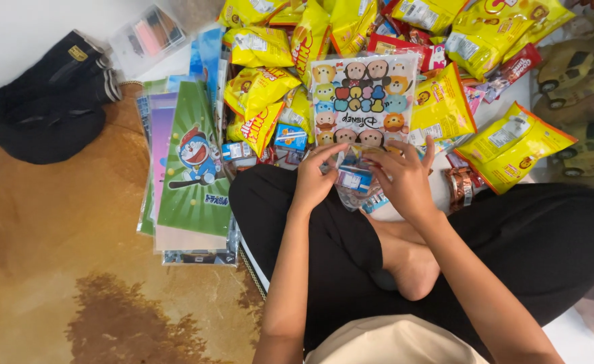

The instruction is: Packing various snack packets and stickers into plastic bags while sitting on the floor.

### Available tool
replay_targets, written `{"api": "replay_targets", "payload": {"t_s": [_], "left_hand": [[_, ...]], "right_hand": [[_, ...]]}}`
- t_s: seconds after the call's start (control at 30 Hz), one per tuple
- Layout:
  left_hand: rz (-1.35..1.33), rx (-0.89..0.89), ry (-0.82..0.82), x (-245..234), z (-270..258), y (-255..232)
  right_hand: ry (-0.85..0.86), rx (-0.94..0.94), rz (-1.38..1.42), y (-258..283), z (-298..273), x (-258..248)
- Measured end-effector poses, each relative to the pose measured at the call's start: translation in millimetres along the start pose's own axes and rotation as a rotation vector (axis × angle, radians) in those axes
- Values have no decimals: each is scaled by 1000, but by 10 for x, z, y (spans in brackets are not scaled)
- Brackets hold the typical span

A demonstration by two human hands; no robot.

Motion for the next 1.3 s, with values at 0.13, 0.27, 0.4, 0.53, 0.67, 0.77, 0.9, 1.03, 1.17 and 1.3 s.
{"api": "replay_targets", "payload": {"t_s": [0.13, 0.27, 0.4, 0.53, 0.67, 0.77, 0.9, 1.03, 1.17, 1.3], "left_hand": [[-28, -18, 19, 20, 5, 6], [-47, -45, 30, 27, 16, 40], [-83, -79, 45, 8, 32, -57], [-82, -145, 125, -1, 60, -93], [-72, -172, 118, 0, 57, -49], [-65, -172, 117, -17, 53, -58], [-85, -156, 124, -24, 52, -87], [-84, -136, 114, -4, 42, 2], [-87, -111, 110, 10, 53, -2], [-77, -112, 108, 10, 40, -17]], "right_hand": [[73, -13, -43, -102, 46, -10], [-67, 217, 339, -465, 310, -136], [-404, 238, 147, -1267, 718, -199], [-64, 274, -26, -2530, 675, 244], [329, 51, -60, -3091, 546, 597], [296, 10, -224, -3031, 493, 570], [-5, -46, -105, -2650, 541, 168], [-406, 332, -67, -2516, 413, -235], [-477, 254, 214, -1718, 287, -766], [-20, 302, 24, -782, -36, -936]]}}
Point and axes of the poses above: each hand's wrist, its own z-axis towards the middle knuckle, its own x-axis out of the palm, y = z × x, the point moved 3 cm from there along z, towards the middle knuckle, and after that the axes turned 9 degrees about -y, right-handed, at the moved point
